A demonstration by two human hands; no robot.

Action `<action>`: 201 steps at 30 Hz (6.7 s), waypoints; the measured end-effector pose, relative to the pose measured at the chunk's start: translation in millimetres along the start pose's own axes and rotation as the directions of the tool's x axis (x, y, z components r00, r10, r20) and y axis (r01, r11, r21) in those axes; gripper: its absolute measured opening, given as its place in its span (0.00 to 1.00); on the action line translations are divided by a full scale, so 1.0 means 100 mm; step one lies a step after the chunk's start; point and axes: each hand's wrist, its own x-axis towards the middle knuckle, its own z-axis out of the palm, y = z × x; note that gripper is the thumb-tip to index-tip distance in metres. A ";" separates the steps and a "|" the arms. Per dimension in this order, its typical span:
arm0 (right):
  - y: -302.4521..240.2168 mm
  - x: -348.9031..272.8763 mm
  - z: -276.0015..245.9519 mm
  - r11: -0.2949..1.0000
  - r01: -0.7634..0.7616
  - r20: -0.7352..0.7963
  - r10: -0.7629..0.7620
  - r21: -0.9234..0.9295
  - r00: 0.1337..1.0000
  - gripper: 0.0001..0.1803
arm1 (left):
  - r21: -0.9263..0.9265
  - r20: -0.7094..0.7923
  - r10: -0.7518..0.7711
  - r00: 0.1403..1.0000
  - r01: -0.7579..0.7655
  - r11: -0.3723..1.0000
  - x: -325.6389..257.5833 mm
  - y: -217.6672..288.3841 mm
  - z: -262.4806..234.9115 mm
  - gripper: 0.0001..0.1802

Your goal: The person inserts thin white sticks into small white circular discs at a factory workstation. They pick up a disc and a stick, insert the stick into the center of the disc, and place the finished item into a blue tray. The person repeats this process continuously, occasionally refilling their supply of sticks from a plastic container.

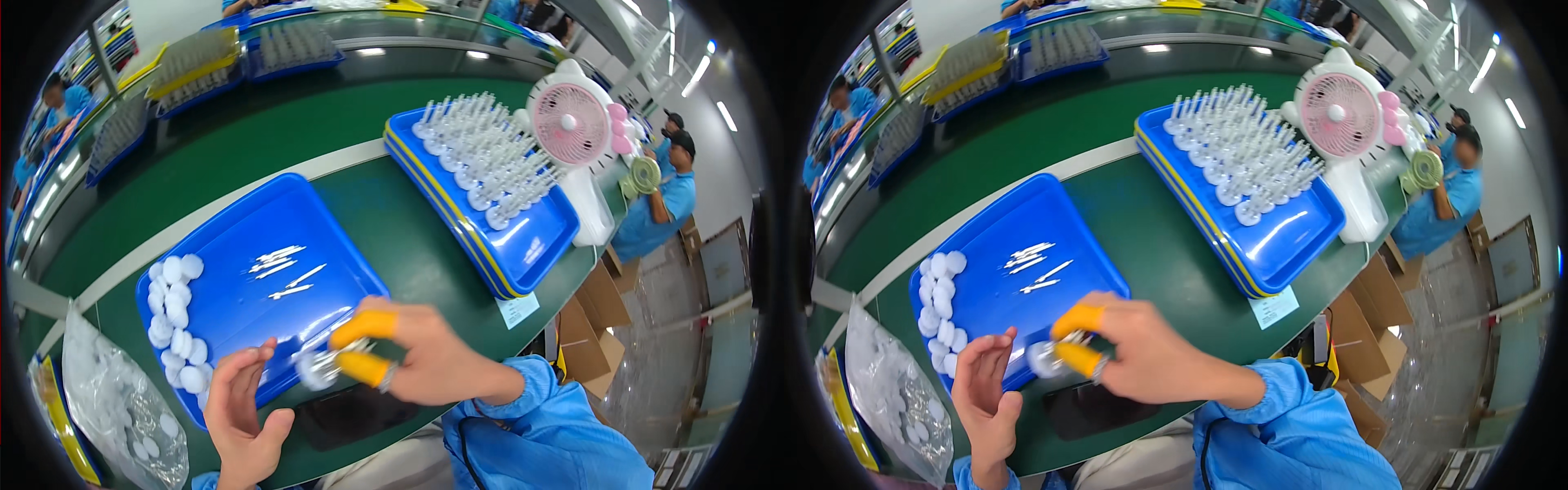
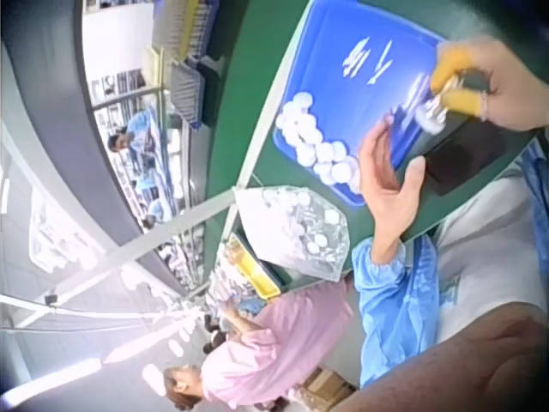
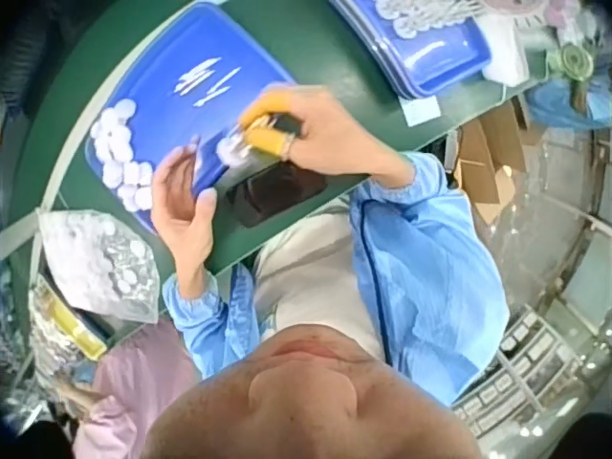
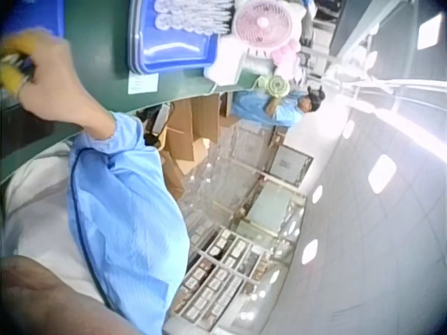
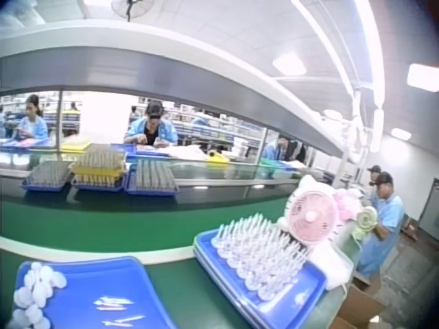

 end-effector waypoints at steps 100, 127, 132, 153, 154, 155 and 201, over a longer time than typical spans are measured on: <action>0.07 0.42 0.48 0.954 0.241 0.146 -0.217 -0.177 0.965 0.27 | 0.086 -0.149 -0.225 0.963 0.240 0.967 0.25 0.03 -0.14 0.09; 0.16 0.30 0.67 0.941 0.252 0.142 -0.224 -0.227 0.964 0.21 | 0.675 -0.040 0.240 0.970 -0.151 0.722 0.16 -0.05 -0.08 0.12; 0.16 0.28 0.78 0.957 0.185 0.099 -0.166 -0.225 0.981 0.20 | 0.696 -0.043 0.179 0.983 -0.099 0.712 0.08 -0.06 -0.04 0.12; 0.16 0.46 0.50 0.921 0.293 0.331 -0.201 -0.257 0.922 0.25 | 0.527 -0.114 0.048 0.992 0.020 0.849 0.23 0.03 -0.19 0.10; 0.16 0.46 0.50 0.923 0.286 0.329 -0.194 -0.259 0.924 0.24 | 0.546 -0.106 0.071 0.992 -0.002 0.838 0.23 0.02 -0.18 0.10; 0.17 0.46 0.51 0.924 0.280 0.327 -0.188 -0.261 0.926 0.24 | 0.564 -0.097 0.095 0.991 -0.024 0.826 0.23 0.01 -0.18 0.10; 0.41 0.84 0.59 0.820 0.240 0.076 -0.235 -0.520 0.969 0.15 | 0.662 -0.162 0.122 0.979 0.016 0.749 0.18 -0.10 -0.17 0.10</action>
